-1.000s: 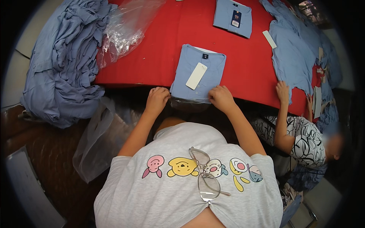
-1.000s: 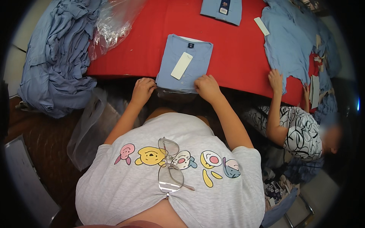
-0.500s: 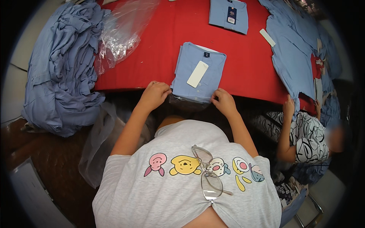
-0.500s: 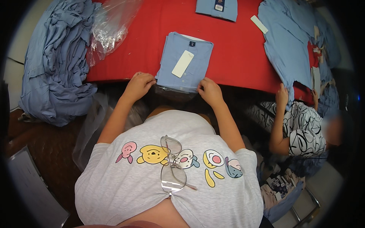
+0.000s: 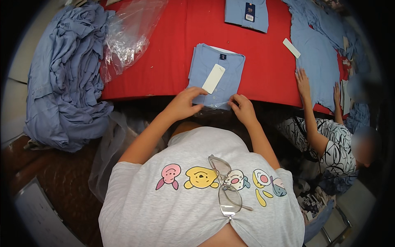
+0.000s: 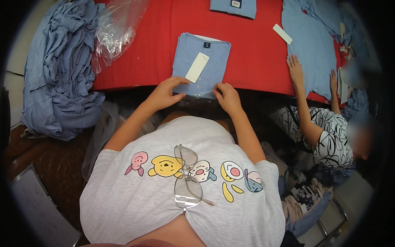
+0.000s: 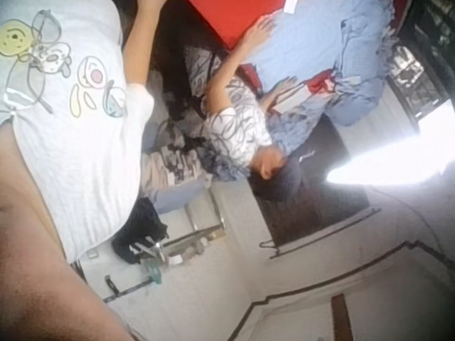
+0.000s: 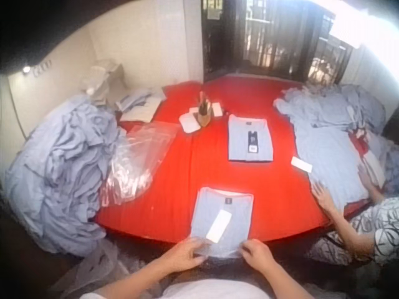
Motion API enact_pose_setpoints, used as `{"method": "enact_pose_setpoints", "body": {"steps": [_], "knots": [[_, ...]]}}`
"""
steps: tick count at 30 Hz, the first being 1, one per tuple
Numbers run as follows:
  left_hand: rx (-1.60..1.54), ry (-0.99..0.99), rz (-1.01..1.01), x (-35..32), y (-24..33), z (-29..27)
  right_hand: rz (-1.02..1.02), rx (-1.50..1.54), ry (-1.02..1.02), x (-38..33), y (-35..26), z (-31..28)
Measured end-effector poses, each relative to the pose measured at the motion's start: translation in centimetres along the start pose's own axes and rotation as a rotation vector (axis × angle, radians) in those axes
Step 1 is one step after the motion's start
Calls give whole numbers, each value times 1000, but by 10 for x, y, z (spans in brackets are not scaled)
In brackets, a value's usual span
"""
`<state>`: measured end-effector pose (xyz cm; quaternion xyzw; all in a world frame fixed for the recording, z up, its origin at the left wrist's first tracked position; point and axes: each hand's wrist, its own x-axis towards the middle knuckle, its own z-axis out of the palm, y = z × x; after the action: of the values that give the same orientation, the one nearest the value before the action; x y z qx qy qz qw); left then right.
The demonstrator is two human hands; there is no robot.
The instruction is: The person places folded blue shirts into clear plastic bags, smooths the bags, and places the packed shirts onto a stack.
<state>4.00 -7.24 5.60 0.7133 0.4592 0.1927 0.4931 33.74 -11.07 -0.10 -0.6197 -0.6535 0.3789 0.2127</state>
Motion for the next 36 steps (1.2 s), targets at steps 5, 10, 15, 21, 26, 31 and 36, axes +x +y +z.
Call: {"method": "enact_pose_setpoints", "body": {"steps": [5,10,15,21,26,31,36], "knots": [[-361,-176,7,36,-28,80,-44,225,36,-1,15,3],[-568,-709,-365,39,-38,72,169,604,-131,-22,24,-12],[-503,-662,123,17,-16,90,308,955,-268,-48,-6,-39],[-584,-862,-330,13,-6,97,254,896,-280,-77,-8,-59],[-29,-1006,-202,4,5,74,41,475,-286,-105,-16,-60],[379,-897,-91,-10,-7,81,-80,-97,-430,-104,-2,-43],[625,-630,-30,-37,-45,111,-135,-218,-370,-81,28,-21]]}}
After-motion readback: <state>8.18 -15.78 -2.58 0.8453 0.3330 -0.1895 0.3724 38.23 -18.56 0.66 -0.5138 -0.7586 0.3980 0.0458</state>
